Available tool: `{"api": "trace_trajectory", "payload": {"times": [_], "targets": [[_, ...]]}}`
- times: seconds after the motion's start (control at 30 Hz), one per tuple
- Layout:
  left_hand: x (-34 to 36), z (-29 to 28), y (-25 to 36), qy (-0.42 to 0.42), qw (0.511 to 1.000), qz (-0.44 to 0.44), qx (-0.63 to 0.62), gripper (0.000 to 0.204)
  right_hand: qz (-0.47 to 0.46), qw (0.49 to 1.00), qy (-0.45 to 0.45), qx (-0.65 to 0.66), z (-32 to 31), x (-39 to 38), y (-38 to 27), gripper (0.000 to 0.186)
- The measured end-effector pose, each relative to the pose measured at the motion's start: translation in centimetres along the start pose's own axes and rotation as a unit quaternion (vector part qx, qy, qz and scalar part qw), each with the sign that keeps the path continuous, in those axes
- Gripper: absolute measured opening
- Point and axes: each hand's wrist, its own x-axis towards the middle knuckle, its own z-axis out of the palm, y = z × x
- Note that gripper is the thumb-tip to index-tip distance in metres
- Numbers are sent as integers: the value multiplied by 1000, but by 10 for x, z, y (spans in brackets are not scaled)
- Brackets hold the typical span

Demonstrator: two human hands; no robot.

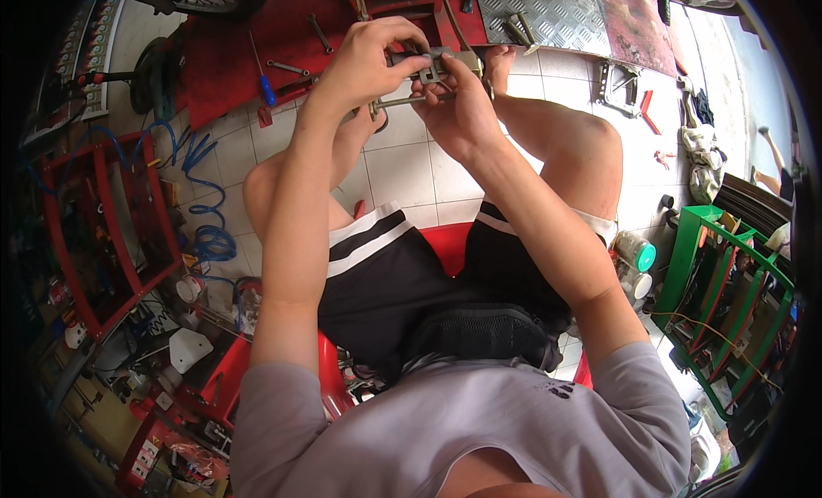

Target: The person sits on a red stool in a workshop and works on the underside of a white scooter. They use a wrench to tighten a bolt on a metal bracket attached to the scooter's frame, then pick up a small metal part and attach it to the bracket.

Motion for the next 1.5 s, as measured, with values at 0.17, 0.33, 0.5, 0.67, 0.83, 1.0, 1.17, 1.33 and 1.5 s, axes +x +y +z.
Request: {"api": "trace_trajectory", "payload": {"times": [0.17,0.33,0.5,0.67,0.83,1.0,1.17,1.33,1.5], "targets": [[-1,0,1,3,1000,2,21,20,0,1000,7,-1,0,1,0,19],[-1,-1,3,-1,1000,-2,27,19,4,1000,-6,7,1,-2,-1,14],[-2,1,-5,7,1000,16,-11,21,0,1000,19,2,6,-6,-1,13],[-1,-1,-3,-1,1000,2,22,21,-2,1000,-4,0,2,-3,0,13],[-2,1,-3,7,999,15,-29,20,1,1000,-9,2,3,-4,0,13],[0,2,-1,9,999,4,34,18,-2,1000,-5,3,3,-5,0,12],[1,4,-3,23,999,-2,37,16,0,1000,-21,2,1,-3,0,14],[0,4,-3,24,998,-50,-17,13,6,1000,0,10,0,-1,1,14],[1,4,-3,27,993,-95,-69,13,7,1000,1,9,-3,1,1,13]]}}
